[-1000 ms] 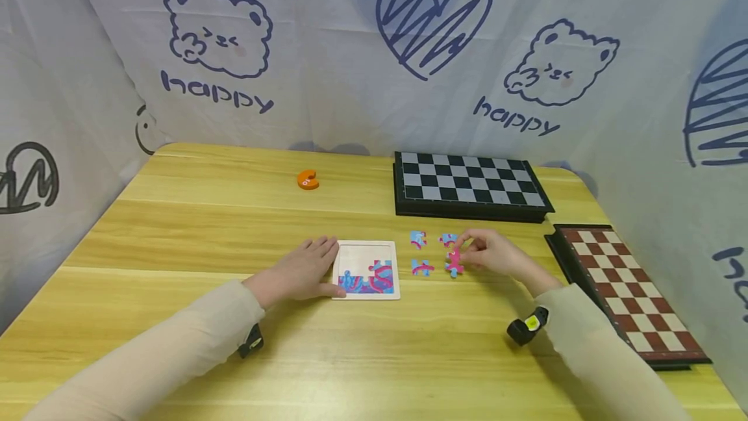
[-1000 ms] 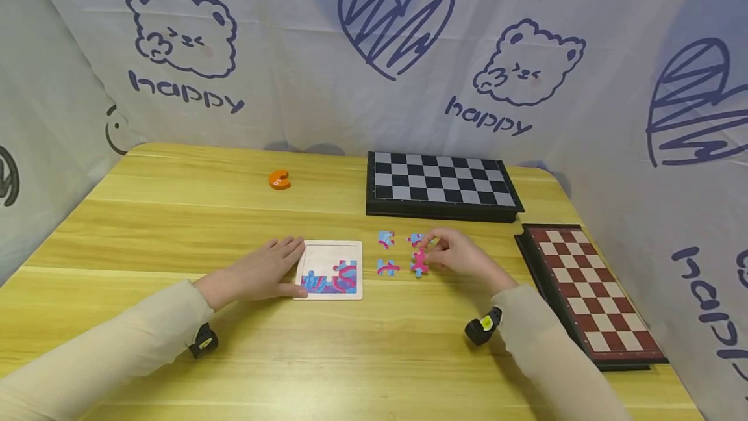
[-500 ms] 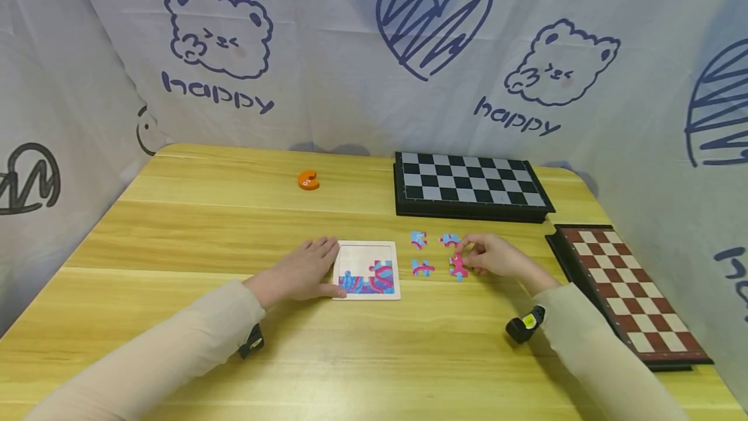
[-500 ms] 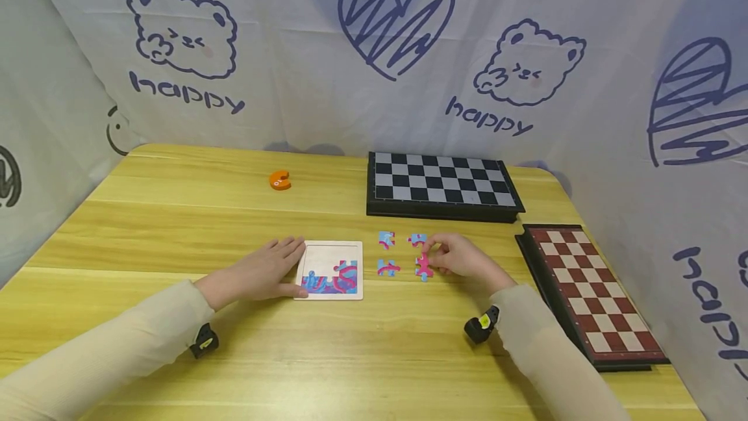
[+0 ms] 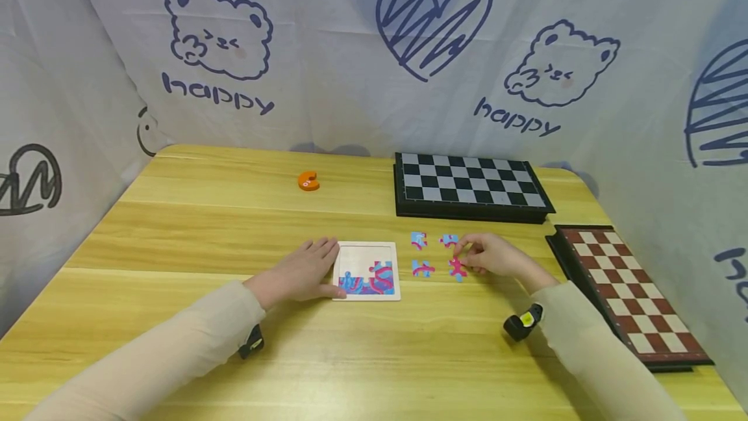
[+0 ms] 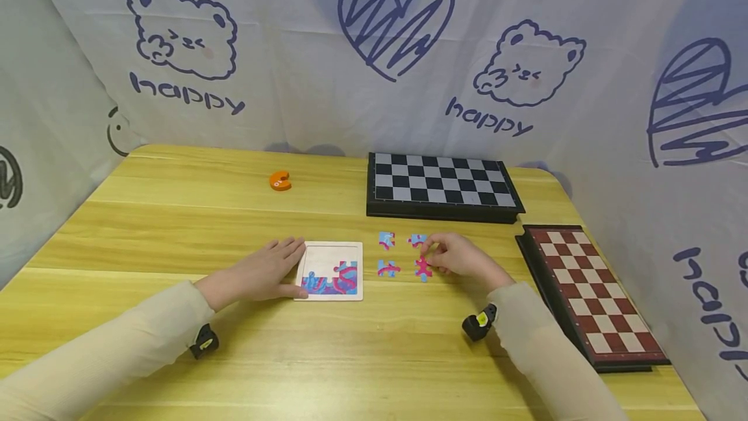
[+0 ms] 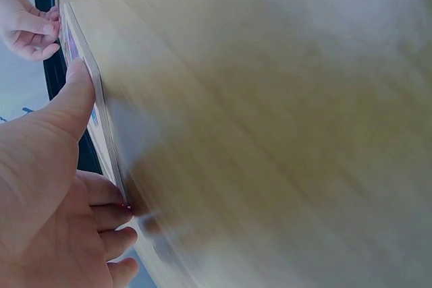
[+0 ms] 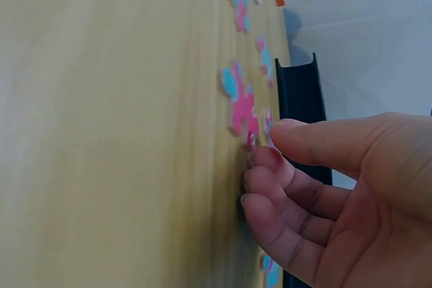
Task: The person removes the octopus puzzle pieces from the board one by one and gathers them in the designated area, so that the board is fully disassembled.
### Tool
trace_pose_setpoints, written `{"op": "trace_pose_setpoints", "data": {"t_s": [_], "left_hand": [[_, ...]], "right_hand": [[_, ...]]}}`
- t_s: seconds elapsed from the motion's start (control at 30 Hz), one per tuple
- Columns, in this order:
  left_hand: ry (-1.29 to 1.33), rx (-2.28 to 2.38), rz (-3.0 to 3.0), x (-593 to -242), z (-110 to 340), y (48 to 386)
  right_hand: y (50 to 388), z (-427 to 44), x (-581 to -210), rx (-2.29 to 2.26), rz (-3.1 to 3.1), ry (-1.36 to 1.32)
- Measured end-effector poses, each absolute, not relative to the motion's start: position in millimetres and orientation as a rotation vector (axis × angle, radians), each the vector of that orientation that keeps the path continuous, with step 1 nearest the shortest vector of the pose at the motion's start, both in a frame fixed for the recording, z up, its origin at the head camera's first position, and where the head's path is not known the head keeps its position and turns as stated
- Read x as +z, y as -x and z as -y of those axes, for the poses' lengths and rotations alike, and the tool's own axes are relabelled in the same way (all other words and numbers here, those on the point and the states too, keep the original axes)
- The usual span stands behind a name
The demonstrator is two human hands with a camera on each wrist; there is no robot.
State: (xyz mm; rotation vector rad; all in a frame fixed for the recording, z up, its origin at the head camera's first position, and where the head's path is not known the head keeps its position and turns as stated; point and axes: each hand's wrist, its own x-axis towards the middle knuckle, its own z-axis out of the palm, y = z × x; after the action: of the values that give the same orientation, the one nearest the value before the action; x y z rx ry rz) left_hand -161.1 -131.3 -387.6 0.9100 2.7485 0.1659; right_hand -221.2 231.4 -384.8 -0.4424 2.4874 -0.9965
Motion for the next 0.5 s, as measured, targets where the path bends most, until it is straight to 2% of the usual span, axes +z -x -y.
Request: {"op": "trace_pose_setpoints", "data": {"t_s": [0.5], "left_hand": [[-0.901, 0.171, -2.745, -387, 132, 160]], "right_hand": [[215, -182, -374, -0.977, -2.577, 0.588]]}}
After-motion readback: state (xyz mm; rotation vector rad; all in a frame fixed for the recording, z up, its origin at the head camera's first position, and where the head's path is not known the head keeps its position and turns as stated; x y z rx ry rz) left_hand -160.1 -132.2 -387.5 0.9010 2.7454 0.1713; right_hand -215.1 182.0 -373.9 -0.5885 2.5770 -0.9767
